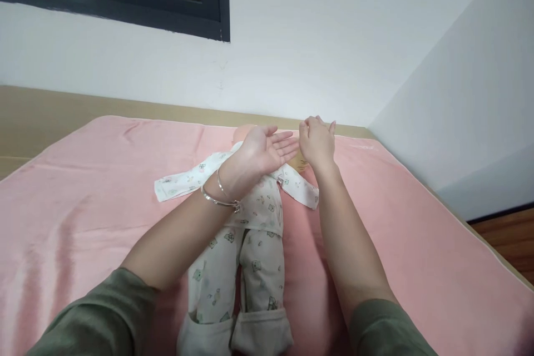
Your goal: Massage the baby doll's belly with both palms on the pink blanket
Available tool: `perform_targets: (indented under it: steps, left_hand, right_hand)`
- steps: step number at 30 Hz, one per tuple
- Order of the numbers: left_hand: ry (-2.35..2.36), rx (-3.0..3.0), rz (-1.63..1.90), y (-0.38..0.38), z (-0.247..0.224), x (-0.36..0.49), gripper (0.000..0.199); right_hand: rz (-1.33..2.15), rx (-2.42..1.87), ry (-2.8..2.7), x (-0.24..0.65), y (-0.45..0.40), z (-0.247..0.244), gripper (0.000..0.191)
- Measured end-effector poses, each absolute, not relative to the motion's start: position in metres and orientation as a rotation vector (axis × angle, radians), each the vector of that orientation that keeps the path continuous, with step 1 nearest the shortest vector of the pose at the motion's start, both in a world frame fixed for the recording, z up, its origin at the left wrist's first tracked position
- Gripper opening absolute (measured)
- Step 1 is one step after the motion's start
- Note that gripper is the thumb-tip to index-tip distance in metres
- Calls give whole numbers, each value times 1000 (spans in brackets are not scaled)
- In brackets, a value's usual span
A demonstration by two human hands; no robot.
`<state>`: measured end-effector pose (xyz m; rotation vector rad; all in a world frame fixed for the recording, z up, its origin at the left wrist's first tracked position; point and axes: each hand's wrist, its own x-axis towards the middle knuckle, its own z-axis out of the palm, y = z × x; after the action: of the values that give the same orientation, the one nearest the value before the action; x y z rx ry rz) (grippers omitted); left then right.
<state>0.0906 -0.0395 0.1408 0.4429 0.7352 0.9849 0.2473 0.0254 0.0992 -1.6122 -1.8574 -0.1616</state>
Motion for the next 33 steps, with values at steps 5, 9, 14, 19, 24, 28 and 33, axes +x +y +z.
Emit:
perform_targets:
  steps: [5,9,14,19,24,28,33]
  left_hand:
    - [688,521,844,-87,144,64,53]
    - [641,614,893,-115,155,48,50]
    - [568,573,877,-142,172,37,45]
    - [488,520,785,-170,179,33,36]
    - [525,568,907,-181,171,32,39]
    - [567,640,953,-185,168,31,51]
    - [549,650,987,-193,182,24,55]
  right_hand:
    - [-191,-1637,-1828,245,28,96,34]
    - [-189,-1660,-1787,243,32,97,31]
    - [-185,-1696,-1743,240,33,98,29]
    - [-155,-1731,-1725,234,27,96,32]
    - [-98,-1837,-1755,228,19,104,45]
    - [156,-1788,-1809,219,-14,130,48]
    - [302,-1221,-2008,172,-109,162,56]
